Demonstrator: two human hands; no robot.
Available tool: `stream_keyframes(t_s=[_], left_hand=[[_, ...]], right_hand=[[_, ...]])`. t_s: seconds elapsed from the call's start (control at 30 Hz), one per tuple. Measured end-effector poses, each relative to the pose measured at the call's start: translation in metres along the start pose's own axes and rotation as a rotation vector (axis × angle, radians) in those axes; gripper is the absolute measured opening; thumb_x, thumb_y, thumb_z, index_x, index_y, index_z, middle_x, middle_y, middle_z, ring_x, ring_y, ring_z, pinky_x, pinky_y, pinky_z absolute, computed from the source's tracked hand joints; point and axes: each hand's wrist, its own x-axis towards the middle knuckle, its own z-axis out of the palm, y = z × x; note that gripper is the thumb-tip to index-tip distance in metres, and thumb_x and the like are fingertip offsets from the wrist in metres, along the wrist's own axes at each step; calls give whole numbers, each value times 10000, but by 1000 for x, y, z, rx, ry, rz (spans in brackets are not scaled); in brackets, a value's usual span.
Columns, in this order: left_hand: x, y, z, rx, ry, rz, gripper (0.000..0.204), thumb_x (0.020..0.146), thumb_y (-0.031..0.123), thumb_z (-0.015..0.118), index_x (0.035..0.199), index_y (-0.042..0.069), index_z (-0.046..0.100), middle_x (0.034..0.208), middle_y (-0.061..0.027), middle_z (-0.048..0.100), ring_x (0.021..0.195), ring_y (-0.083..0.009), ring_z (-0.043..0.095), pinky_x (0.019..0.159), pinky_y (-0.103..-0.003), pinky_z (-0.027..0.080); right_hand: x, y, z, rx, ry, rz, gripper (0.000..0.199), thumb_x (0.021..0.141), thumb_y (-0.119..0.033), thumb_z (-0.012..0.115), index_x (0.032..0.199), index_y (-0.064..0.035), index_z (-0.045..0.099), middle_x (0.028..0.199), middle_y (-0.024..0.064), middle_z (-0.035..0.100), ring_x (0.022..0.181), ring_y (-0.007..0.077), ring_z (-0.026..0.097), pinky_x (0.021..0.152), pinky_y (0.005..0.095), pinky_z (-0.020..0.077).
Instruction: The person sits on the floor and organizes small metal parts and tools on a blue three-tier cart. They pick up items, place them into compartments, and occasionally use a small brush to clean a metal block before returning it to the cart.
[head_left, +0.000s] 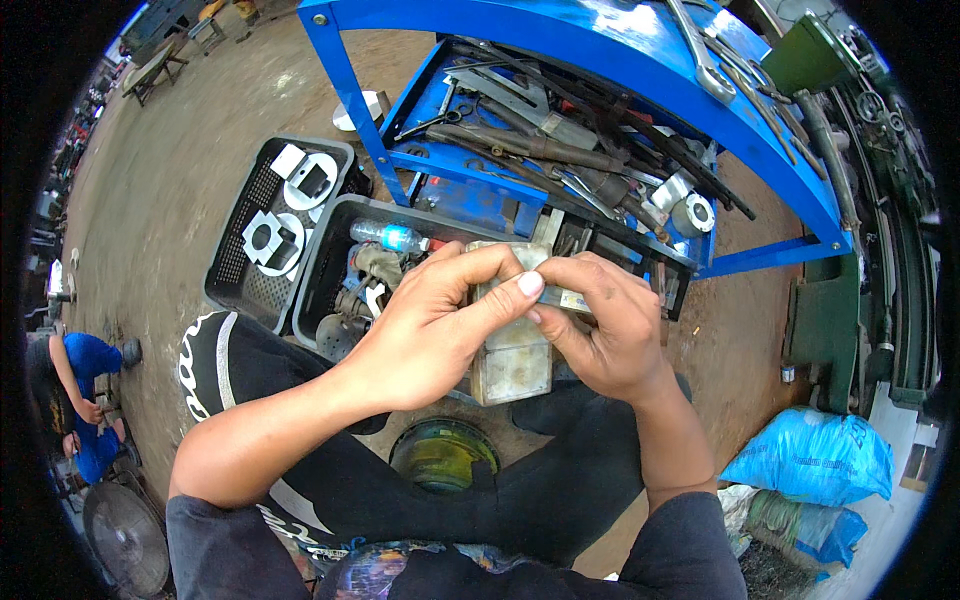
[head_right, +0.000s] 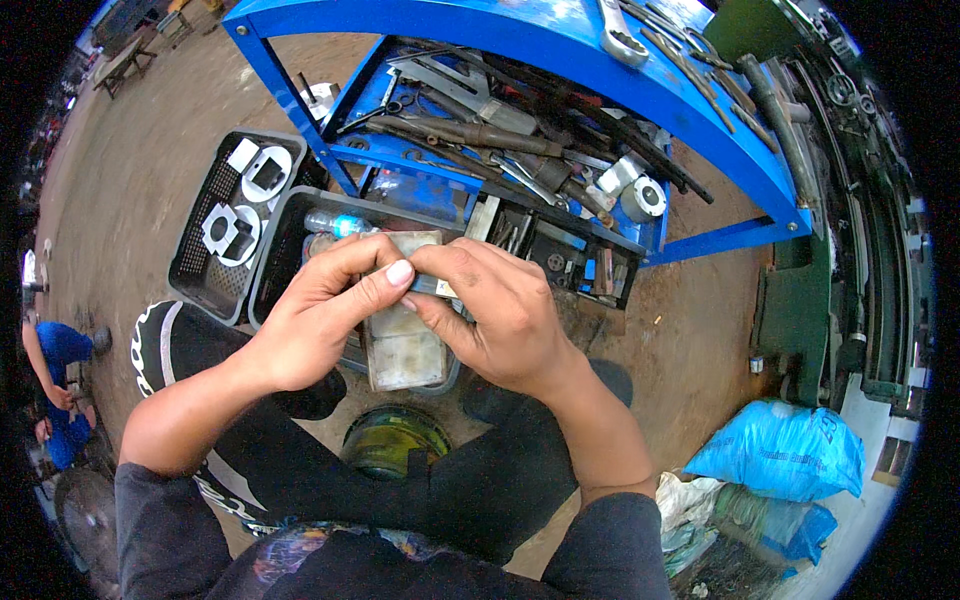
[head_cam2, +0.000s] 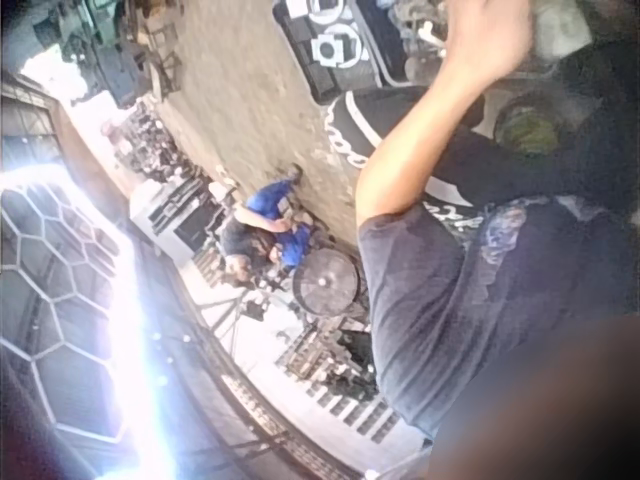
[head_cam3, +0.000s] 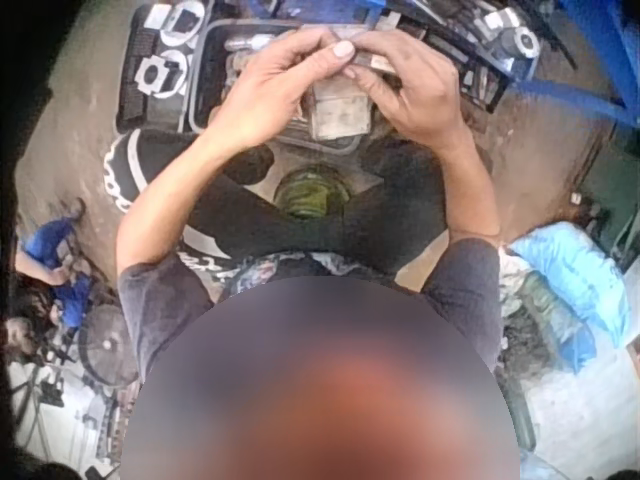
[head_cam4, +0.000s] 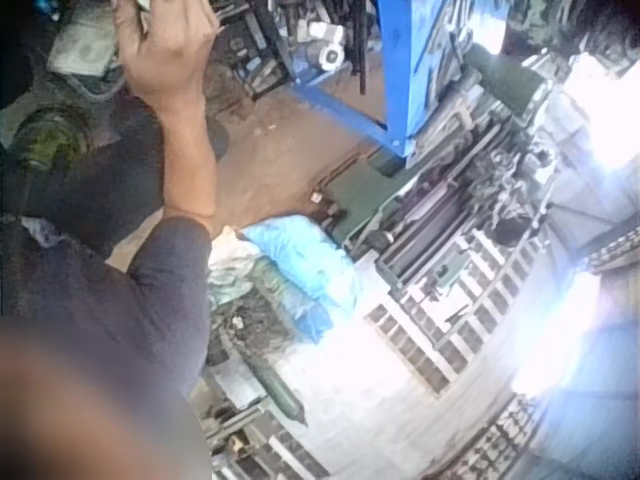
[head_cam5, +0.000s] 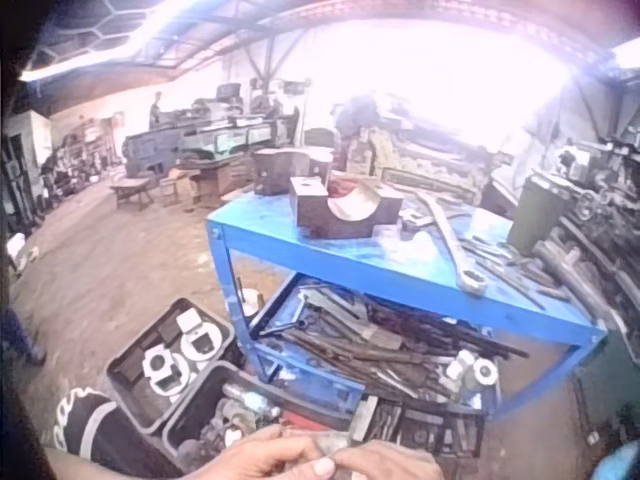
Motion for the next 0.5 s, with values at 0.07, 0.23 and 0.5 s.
stream_keyframes(t_s=[0.07,0.23,0.5], left_hand=[[0,0,3,-57,-11,8,352,1053,404,585,963,76,676,839,-83,545,867,-209,510,806,-354,433],[-2,10,0,114,5,38,332,1062,361,576,971,51,649,855,-65,577,902,-164,542,849,-335,452],[-2,13,-20,-275,77,5,309,1105,366,515,937,115,581,812,84,487,733,-9,431,631,-220,357]], right_hand=[[0,2,-3,-20,-17,-47,343,837,-78,799,1140,3,658,966,161,703,831,342,703,716,411,570],[0,7,-11,-80,70,-114,316,844,-86,806,1119,-6,673,928,158,713,797,309,716,692,381,573],[-8,19,-8,487,252,44,269,968,-179,742,1144,-10,630,990,125,717,907,200,680,818,342,546]])
